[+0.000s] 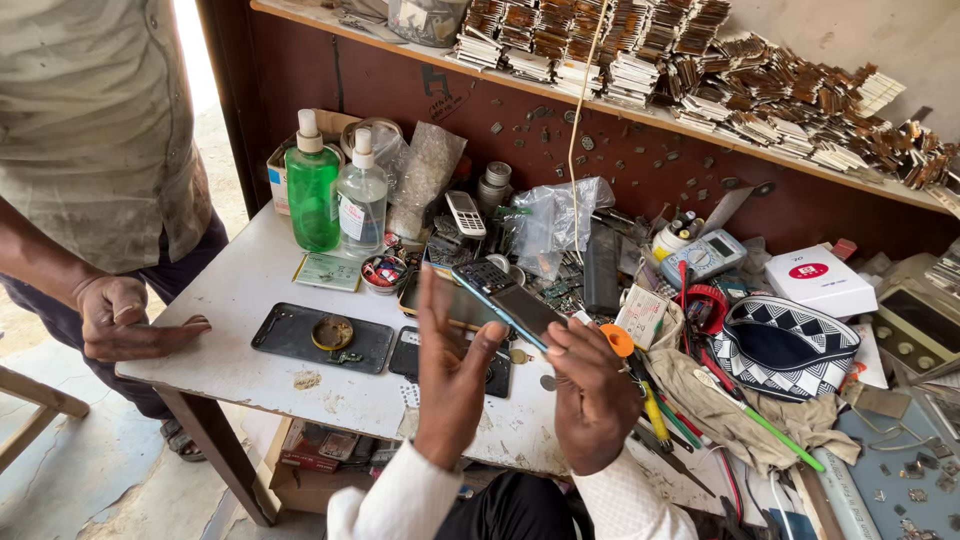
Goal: The person holds a disassembled mobile phone and uses a small screwdriver to adjust internal components. They repeatedly turn the phone over and manipulate parts near the camera module while another person stands nearby.
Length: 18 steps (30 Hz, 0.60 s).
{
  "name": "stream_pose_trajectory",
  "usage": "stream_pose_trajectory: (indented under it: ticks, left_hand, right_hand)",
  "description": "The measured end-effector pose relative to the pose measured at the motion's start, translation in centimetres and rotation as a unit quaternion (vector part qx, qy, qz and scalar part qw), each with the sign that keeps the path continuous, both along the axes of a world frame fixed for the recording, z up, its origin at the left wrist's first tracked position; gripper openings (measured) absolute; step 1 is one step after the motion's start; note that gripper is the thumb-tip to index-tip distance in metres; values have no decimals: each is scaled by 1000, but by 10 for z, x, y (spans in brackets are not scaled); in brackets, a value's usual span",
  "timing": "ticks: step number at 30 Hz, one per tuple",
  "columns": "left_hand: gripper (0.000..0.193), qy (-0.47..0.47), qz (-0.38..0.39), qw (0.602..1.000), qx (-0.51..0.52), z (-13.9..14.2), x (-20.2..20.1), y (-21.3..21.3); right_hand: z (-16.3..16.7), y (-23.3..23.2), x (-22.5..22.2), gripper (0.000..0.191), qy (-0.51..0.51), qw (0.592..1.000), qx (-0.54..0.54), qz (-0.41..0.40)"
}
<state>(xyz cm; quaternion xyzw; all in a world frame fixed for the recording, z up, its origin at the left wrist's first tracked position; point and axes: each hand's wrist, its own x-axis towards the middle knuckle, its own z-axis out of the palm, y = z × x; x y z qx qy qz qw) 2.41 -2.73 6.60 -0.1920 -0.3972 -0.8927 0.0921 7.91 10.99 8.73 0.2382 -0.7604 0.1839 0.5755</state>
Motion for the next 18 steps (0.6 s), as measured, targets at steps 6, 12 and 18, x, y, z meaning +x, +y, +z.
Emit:
stream_pose_trajectory:
  ticks: [6, 12, 18]
  left_hand:
    - [100, -37, -129, 991, 25, -27, 9, 3]
    - [35, -3, -132, 988, -82, -9, 7, -3]
    - [38, -56, -218, 972, -64, 0, 17, -14]
  right_hand:
    - [-11, -4, 8, 25, -36, 999, 41, 6]
    - [0, -25, 14, 29, -63, 998, -19, -19]
    - [-15, -26, 17, 31, -79, 995, -25, -64]
